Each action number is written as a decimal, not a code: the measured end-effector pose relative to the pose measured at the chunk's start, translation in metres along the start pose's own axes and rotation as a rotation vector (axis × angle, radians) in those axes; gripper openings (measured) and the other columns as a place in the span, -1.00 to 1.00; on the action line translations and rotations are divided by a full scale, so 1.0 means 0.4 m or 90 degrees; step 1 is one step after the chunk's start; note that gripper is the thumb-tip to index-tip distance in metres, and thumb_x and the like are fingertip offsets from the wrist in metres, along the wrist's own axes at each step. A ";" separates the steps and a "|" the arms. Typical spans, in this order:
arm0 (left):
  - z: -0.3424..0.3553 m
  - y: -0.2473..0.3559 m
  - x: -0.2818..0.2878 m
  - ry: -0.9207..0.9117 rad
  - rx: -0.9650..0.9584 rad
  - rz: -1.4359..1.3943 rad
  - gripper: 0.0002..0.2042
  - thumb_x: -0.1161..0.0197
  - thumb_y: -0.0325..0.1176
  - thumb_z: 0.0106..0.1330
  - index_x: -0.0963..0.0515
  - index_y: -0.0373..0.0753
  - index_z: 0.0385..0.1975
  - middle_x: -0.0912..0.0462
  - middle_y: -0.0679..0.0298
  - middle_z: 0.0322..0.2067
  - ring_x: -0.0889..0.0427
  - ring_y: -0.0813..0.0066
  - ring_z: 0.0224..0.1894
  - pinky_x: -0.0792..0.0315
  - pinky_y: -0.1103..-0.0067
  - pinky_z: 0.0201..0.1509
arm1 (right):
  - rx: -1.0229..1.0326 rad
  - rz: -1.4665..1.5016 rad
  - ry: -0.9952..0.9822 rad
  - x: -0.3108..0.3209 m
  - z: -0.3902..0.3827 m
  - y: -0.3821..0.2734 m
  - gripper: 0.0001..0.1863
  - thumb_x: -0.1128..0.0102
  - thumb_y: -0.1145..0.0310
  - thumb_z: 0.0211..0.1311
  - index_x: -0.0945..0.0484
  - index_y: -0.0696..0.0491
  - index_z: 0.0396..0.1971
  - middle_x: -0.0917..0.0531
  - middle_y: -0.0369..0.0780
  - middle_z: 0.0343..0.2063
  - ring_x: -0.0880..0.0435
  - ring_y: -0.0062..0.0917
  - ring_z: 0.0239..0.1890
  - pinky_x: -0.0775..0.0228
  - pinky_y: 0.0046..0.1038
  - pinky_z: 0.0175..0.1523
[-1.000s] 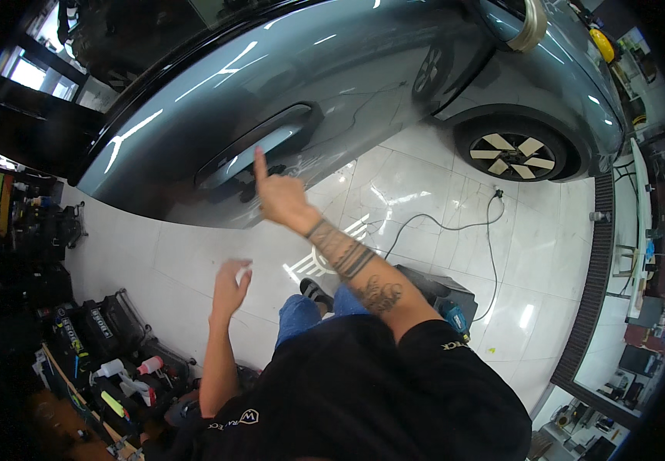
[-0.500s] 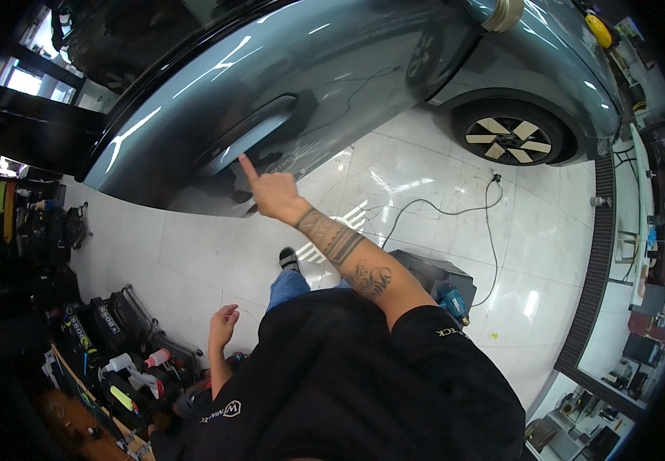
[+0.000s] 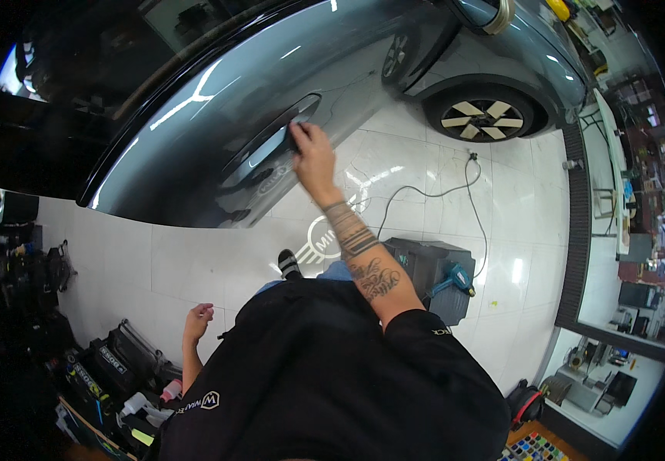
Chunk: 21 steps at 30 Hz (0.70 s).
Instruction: The person applies a protective film to a car's side mirror and door. They use a squeegee to smooth the film and a heat gun to shrink and conform the material to the door's curves and edges.
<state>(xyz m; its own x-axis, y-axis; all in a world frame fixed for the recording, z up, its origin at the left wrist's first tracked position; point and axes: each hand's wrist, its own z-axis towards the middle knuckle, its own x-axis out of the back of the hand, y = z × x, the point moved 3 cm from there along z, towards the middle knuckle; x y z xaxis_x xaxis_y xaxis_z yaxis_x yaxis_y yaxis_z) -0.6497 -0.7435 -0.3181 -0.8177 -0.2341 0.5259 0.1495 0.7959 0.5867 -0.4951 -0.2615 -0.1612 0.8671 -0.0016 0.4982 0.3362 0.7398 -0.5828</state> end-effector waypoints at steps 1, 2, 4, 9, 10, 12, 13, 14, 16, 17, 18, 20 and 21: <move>0.015 0.003 0.030 0.003 0.003 -0.022 -0.70 -0.17 -0.30 0.22 -0.55 -0.35 -0.12 -0.65 0.08 -0.40 -0.62 0.40 -0.36 -0.49 0.52 -0.24 | -0.009 -0.003 -0.036 -0.032 -0.026 -0.047 -0.53 -0.04 0.69 -0.20 -0.53 0.10 -0.15 -0.53 -0.09 -0.24 -0.54 -0.19 -0.18 -0.43 -0.30 -0.11; 0.032 0.007 0.053 0.007 0.003 -0.046 -0.69 -0.16 -0.30 0.22 -0.55 -0.36 -0.12 -0.65 0.10 -0.42 -0.61 0.43 -0.39 -0.48 0.53 -0.25 | -0.016 -0.008 -0.071 -0.052 -0.066 -0.105 -0.51 -0.04 0.68 -0.22 -0.52 0.10 -0.13 -0.52 -0.08 -0.21 -0.52 -0.18 -0.14 -0.41 -0.27 -0.08; 0.054 -0.005 0.075 0.008 -0.005 -0.058 -0.68 -0.14 -0.31 0.22 -0.54 -0.37 -0.11 -0.63 0.15 -0.45 -0.58 0.48 -0.42 -0.46 0.55 -0.27 | -0.079 0.071 -0.170 -0.057 -0.130 -0.246 -0.53 0.00 0.67 -0.15 -0.48 0.14 -0.10 -0.52 -0.06 -0.21 -0.52 -0.16 -0.11 -0.39 -0.24 -0.06; 0.083 0.014 0.123 -0.010 -0.013 -0.054 -0.67 -0.13 -0.27 0.22 -0.54 -0.36 -0.12 -0.62 0.19 -0.46 -0.58 0.49 -0.42 -0.44 0.57 -0.31 | -0.086 0.258 -0.433 -0.060 -0.256 -0.167 -0.40 0.07 0.67 -0.07 -0.36 0.06 0.10 -0.54 0.02 -0.31 -0.55 -0.12 -0.17 -0.37 -0.17 -0.09; 0.092 0.002 0.123 -0.018 -0.007 -0.054 -0.67 -0.13 -0.27 0.22 -0.54 -0.35 -0.12 -0.62 0.20 -0.46 -0.58 0.50 -0.42 -0.44 0.58 -0.34 | -0.091 0.253 -0.391 -0.042 -0.251 -0.142 -0.37 0.08 0.67 -0.05 -0.33 0.03 0.15 -0.55 0.02 -0.32 -0.56 -0.12 -0.17 -0.37 -0.17 -0.08; 0.098 -0.029 0.127 -0.032 0.008 -0.049 -0.67 -0.14 -0.25 0.22 -0.55 -0.34 -0.12 -0.61 0.23 -0.47 -0.58 0.50 -0.41 -0.43 0.59 -0.39 | -0.085 0.189 -0.282 -0.011 -0.189 -0.053 -0.26 0.06 0.65 -0.04 -0.19 -0.06 0.26 -0.52 0.03 -0.29 -0.52 -0.09 -0.17 -0.39 -0.20 -0.06; 0.095 -0.040 0.127 -0.041 0.015 -0.047 -0.67 -0.14 -0.25 0.22 -0.55 -0.34 -0.12 -0.60 0.24 -0.48 -0.58 0.51 -0.41 -0.42 0.60 -0.41 | -0.115 0.086 -0.291 0.003 -0.151 -0.017 -0.23 0.03 0.63 -0.05 -0.15 -0.09 0.28 -0.49 0.03 -0.26 -0.49 -0.08 -0.17 -0.41 -0.20 -0.07; 0.089 -0.049 0.128 -0.047 0.021 -0.044 -0.68 -0.14 -0.25 0.22 -0.55 -0.33 -0.12 -0.60 0.25 -0.48 -0.59 0.52 -0.41 -0.42 0.60 -0.43 | -0.143 -0.016 -0.300 0.014 -0.112 0.006 -0.19 0.00 0.62 -0.06 -0.11 -0.12 0.30 -0.46 0.03 -0.24 -0.47 -0.07 -0.17 -0.42 -0.20 -0.07; 0.082 -0.062 0.133 -0.054 0.032 -0.043 -0.68 -0.14 -0.25 0.22 -0.55 -0.32 -0.12 -0.60 0.26 -0.47 -0.59 0.53 -0.40 -0.41 0.61 -0.45 | -0.132 -0.163 -0.291 0.020 -0.061 0.036 -0.15 -0.11 0.54 -0.11 -0.10 -0.14 0.31 -0.39 0.03 -0.18 -0.42 -0.07 -0.18 -0.45 -0.20 -0.11; 0.078 -0.069 0.132 -0.055 0.037 -0.048 -0.68 -0.14 -0.25 0.22 -0.55 -0.32 -0.12 -0.60 0.26 -0.47 -0.59 0.54 -0.40 -0.41 0.61 -0.45 | -0.140 -0.178 -0.298 0.018 -0.043 0.040 -0.14 -0.14 0.51 -0.14 -0.10 -0.11 0.31 -0.39 0.02 -0.17 -0.43 -0.07 -0.17 -0.45 -0.19 -0.12; 0.073 -0.077 0.131 -0.056 0.043 -0.056 -0.68 -0.14 -0.25 0.22 -0.55 -0.32 -0.12 -0.60 0.26 -0.46 -0.59 0.54 -0.40 -0.42 0.62 -0.46 | -0.146 -0.194 -0.306 0.015 -0.028 0.042 -0.13 -0.17 0.49 -0.16 -0.11 -0.08 0.30 -0.39 0.01 -0.16 -0.43 -0.08 -0.16 -0.45 -0.19 -0.13; 0.062 -0.095 0.136 -0.056 0.057 -0.071 -0.67 -0.14 -0.25 0.23 -0.54 -0.31 -0.09 -0.62 0.26 -0.42 -0.61 0.52 -0.38 -0.43 0.61 -0.44 | -0.149 -0.204 -0.306 0.002 -0.029 0.041 -0.12 -0.20 0.46 -0.19 -0.11 -0.02 0.29 -0.39 0.01 -0.15 -0.43 -0.08 -0.15 -0.46 -0.19 -0.13; 0.055 -0.100 0.139 -0.055 0.065 -0.075 -0.67 -0.14 -0.25 0.23 -0.53 -0.31 -0.09 -0.62 0.25 -0.41 -0.61 0.51 -0.38 -0.43 0.61 -0.43 | -0.146 -0.197 -0.297 -0.008 -0.030 0.036 -0.12 -0.20 0.45 -0.19 -0.11 0.03 0.28 -0.39 0.01 -0.15 -0.43 -0.08 -0.14 -0.46 -0.19 -0.13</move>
<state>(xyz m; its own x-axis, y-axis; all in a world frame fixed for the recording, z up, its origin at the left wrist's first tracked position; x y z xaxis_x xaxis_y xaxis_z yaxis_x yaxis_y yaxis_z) -0.7133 -0.7763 -0.3259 -0.8718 -0.2841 0.3991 -0.0042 0.8190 0.5738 -0.4887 -0.2589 -0.1791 0.4805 0.1394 0.8658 0.6628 0.5887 -0.4627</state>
